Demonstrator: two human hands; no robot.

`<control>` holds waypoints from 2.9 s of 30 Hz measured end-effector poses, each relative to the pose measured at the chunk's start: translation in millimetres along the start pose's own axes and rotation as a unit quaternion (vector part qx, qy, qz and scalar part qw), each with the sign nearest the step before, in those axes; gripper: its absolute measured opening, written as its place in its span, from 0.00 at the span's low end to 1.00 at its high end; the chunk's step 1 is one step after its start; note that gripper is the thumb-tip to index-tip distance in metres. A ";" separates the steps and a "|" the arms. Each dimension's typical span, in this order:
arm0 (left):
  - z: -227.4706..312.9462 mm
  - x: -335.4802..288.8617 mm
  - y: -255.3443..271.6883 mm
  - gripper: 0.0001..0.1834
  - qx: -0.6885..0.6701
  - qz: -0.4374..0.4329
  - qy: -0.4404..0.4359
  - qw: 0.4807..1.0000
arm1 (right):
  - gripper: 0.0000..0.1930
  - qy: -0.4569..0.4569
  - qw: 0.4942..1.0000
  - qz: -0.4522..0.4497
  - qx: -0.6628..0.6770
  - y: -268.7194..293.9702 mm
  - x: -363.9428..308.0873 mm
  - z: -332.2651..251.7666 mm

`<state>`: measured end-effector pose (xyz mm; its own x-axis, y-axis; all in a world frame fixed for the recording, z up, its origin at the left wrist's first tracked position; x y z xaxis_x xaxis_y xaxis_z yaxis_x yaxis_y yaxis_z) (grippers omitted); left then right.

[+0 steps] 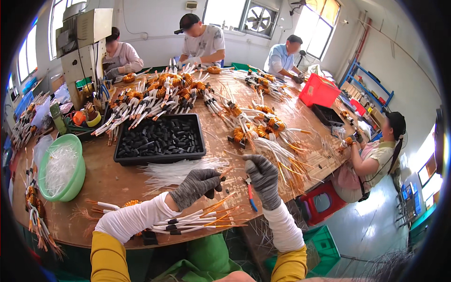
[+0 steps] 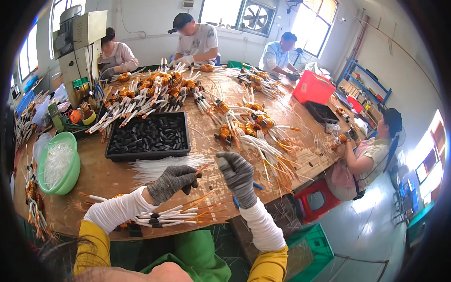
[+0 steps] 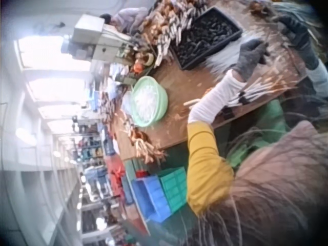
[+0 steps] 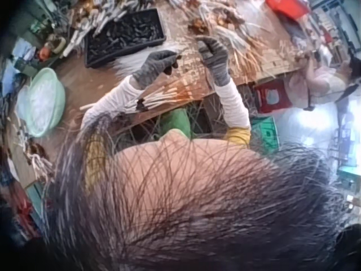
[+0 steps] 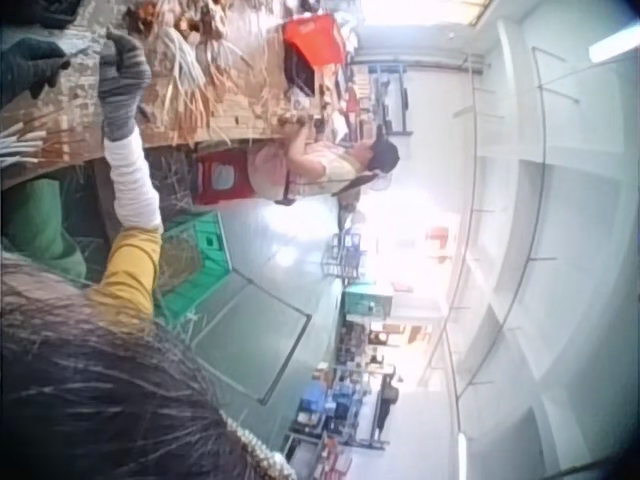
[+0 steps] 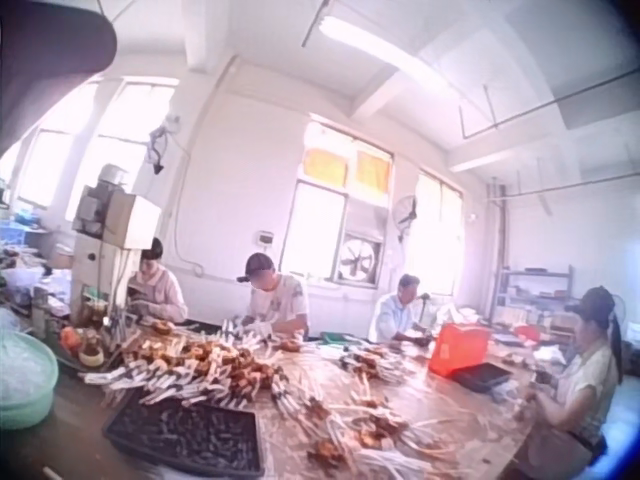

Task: The person assembles wiring harnesses and plastic connectors onto electromagnetic coils, using wire cutters and pliers to secure the components with zip ties.

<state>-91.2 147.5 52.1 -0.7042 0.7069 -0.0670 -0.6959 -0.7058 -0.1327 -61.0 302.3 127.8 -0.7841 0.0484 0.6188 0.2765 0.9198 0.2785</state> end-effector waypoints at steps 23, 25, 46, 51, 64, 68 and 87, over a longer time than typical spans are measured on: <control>10.1 18.8 -26.3 0.11 0.159 0.027 0.008 0.987 | 0.09 0.184 0.766 -0.297 -0.540 -23.0 -16.7 -6.2; 7.0 22.0 -22.2 0.12 0.143 0.037 0.028 0.989 | 0.09 0.156 0.877 -0.165 -0.423 10.9 -6.8 5.0; -12.9 37.6 -3.4 0.13 0.112 0.033 0.007 0.993 | 0.13 -0.273 0.799 -0.028 0.534 -22.8 -37.1 113.3; -8.7 36.8 -12.1 0.10 0.088 0.023 -0.028 0.995 | 0.13 -0.282 0.829 -0.034 0.482 -14.4 -50.6 110.7; -3.9 36.6 -8.7 0.10 0.104 0.036 0.008 0.994 | 0.12 -0.286 0.893 -0.048 0.343 -7.4 -50.1 89.4; -5.6 37.2 -8.8 0.11 0.107 0.033 0.007 0.994 | 0.12 -0.280 0.906 -0.066 0.311 -7.6 -48.1 75.3; -4.1 45.4 -7.6 0.11 0.086 0.023 0.046 0.995 | 0.19 0.043 0.943 -0.120 -0.306 -1.5 -16.1 10.9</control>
<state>-117.3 185.1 46.0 -0.7249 0.6700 -0.1597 -0.6832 -0.7290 0.0428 -54.8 304.4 109.4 -0.8245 -0.1884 0.5336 0.3862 0.5020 0.7739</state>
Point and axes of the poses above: each hand's wrist, its own x-axis towards the middle knuckle, its own y-axis out of the back of the hand, z = x × y, the point moved 9 cm from there along x, towards the middle knuckle, and after that the axes turned 4 degrees about -z, right-handed, at the moved point
